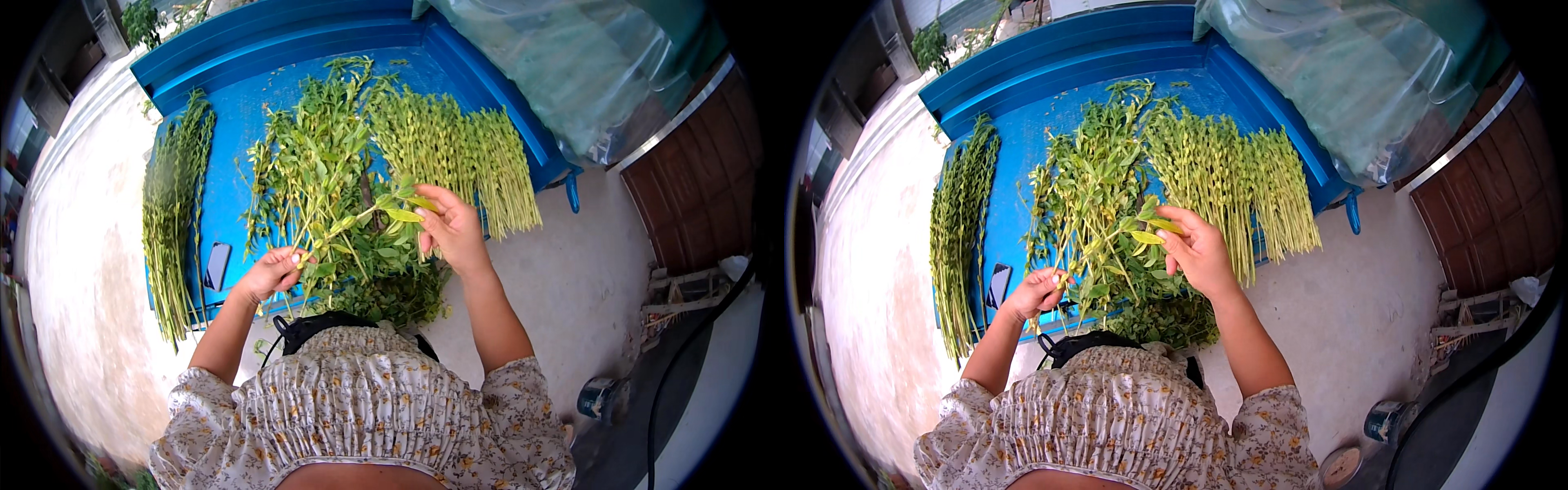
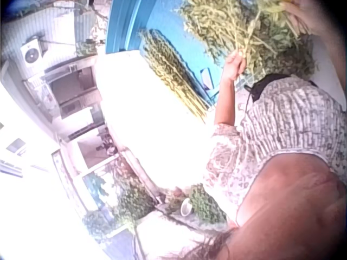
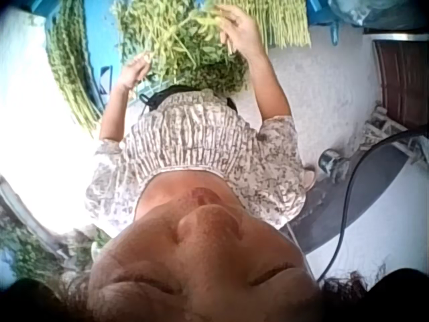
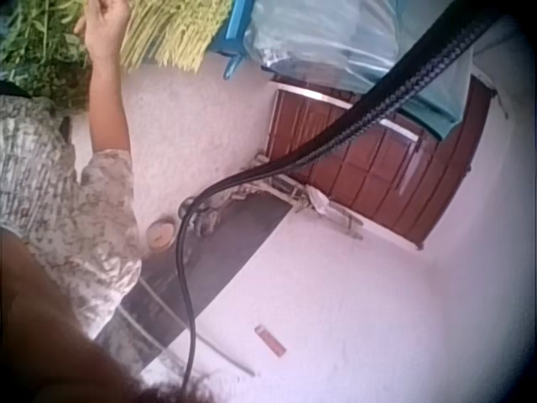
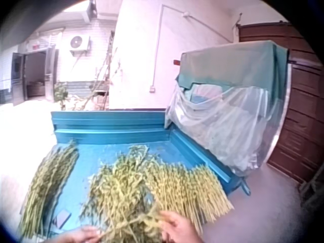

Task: The person strips leaves from green plant stems by hand and with shears, placing the leaves in a pile and the bare stems in a separate bundle.

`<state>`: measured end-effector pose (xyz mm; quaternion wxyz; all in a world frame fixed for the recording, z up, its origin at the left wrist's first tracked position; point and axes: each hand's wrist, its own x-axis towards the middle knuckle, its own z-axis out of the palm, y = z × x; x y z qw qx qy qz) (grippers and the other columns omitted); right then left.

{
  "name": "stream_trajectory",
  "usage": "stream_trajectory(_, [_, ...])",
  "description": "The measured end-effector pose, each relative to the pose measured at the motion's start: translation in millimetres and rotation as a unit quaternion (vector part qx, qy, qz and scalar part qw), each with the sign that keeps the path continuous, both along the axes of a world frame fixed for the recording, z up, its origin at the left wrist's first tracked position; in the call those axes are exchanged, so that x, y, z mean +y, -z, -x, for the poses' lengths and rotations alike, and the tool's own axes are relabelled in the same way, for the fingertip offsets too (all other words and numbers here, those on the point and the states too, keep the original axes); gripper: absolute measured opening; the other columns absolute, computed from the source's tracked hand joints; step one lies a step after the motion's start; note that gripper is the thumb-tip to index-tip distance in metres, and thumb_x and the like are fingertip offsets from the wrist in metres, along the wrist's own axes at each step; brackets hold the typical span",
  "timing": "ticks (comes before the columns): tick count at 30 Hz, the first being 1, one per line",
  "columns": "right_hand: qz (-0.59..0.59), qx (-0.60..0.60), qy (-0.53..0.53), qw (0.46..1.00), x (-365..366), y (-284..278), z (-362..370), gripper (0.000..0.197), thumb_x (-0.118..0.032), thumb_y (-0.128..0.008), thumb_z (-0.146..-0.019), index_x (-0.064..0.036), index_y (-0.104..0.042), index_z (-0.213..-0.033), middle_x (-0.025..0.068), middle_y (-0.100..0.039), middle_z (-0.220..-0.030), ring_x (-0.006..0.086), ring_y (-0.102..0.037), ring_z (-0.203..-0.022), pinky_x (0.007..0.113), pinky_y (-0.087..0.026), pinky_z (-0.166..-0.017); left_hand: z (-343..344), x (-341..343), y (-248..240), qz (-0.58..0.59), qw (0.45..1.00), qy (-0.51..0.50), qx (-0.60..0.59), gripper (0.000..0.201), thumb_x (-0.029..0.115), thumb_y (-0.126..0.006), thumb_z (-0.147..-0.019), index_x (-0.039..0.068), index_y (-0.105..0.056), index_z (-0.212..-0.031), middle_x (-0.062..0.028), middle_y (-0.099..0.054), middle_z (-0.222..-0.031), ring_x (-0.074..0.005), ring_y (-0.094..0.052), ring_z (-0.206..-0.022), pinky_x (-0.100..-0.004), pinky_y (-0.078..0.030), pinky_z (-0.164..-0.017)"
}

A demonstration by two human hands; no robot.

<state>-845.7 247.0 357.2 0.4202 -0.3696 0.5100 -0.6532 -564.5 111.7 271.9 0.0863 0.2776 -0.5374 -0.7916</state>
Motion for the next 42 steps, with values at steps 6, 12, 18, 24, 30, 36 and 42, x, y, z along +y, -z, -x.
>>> stream_trajectory(6, [-0.030, 0.240, 0.070, 0.968, -0.8, -4.6, -3.3, 0.016, -0.007, -0.061, -0.079, -0.0002, -0.060, -0.093, 0.0050, -0.058, -0.078, 0.0093, -0.050, -0.047, 0.021, -0.039, -0.043, 3.5, 3.3, -5.9, 0.022, 1.000, 0.013, -0.016, 0.032, 0.032, -0.047, -0.089, 0.003, -0.057, -0.099, 0.0032, -0.036, -0.044, -0.0046, -0.026, -0.037, -0.0193, -0.021, -0.038])
stream_trajectory(12, [0.136, 0.555, 0.319, 0.756, -5.7, 3.0, -6.5, 0.014, -0.003, -0.066, -0.068, -0.0065, -0.061, -0.080, 0.0024, -0.051, -0.071, 0.0166, -0.051, -0.050, 0.027, -0.038, -0.043, 9.3, 12.2, -10.8, 0.019, 1.000, 0.006, -0.014, 0.032, 0.030, -0.047, -0.089, 0.001, -0.056, -0.099, 0.0030, -0.037, -0.044, -0.0051, -0.027, -0.036, -0.0200, -0.021, -0.038])
stream_trajectory(18, [0.194, 0.619, 0.214, 0.731, -7.8, 7.1, -23.6, 0.017, -0.001, -0.066, -0.062, -0.0088, -0.059, -0.075, 0.0003, -0.048, -0.066, 0.0154, -0.050, -0.048, 0.026, -0.038, -0.042, 17.1, 17.2, -15.1, -0.011, 1.000, 0.000, 0.007, 0.032, 0.031, -0.048, -0.089, 0.001, -0.056, -0.098, 0.0021, -0.039, -0.045, -0.0054, -0.028, -0.036, -0.0201, -0.021, -0.038])
stream_trajectory(24, [0.109, 0.329, 0.192, 0.918, -4.0, 16.4, -32.6, 0.016, -0.008, -0.065, -0.074, -0.0024, -0.055, -0.085, 0.0051, -0.055, -0.071, 0.0105, -0.048, -0.044, 0.022, -0.036, -0.040, 16.2, 17.0, -16.6, -0.018, 1.000, -0.003, 0.019, 0.033, 0.030, -0.046, -0.090, 0.000, -0.055, -0.098, 0.0022, -0.038, -0.045, -0.0054, -0.027, -0.036, -0.0202, -0.021, -0.038])
stream_trajectory(30, [0.102, 0.046, 0.149, 0.983, -16.0, 16.9, -33.4, 0.025, -0.010, -0.058, -0.083, 0.0032, -0.046, -0.101, 0.0072, -0.059, -0.075, 0.0055, -0.047, -0.046, 0.018, -0.036, -0.041, 17.4, 17.6, -16.0, -0.015, 1.000, 0.004, 0.017, 0.033, 0.030, -0.045, -0.090, 0.000, -0.055, -0.098, 0.0022, -0.037, -0.044, -0.0052, -0.026, -0.036, -0.0204, -0.021, -0.037])
stream_trajectory(36, [0.041, 0.322, 0.227, 0.918, -21.2, 24.0, -31.0, 0.021, -0.007, -0.064, -0.077, -0.0007, -0.054, -0.094, 0.0084, -0.059, -0.068, 0.0110, -0.051, -0.046, 0.024, -0.039, -0.042, 17.2, 17.8, -17.8, -0.025, 0.999, -0.001, 0.023, 0.032, 0.030, -0.045, -0.090, 0.000, -0.055, -0.098, 0.0020, -0.037, -0.043, -0.0057, -0.026, -0.035, -0.0208, -0.020, -0.037])
stream_trajectory(42, [0.089, 0.160, 0.220, 0.958, -23.5, 20.5, -32.5, 0.012, -0.007, -0.061, -0.080, 0.0003, -0.055, -0.088, 0.0077, -0.060, -0.068, 0.0100, -0.051, -0.048, 0.022, -0.040, -0.043, 16.3, 16.2, -16.1, -0.038, 0.999, -0.005, 0.025, 0.032, 0.030, -0.045, -0.090, 0.001, -0.056, -0.098, 0.0018, -0.037, -0.044, -0.0056, -0.026, -0.035, -0.0206, -0.020, -0.037])
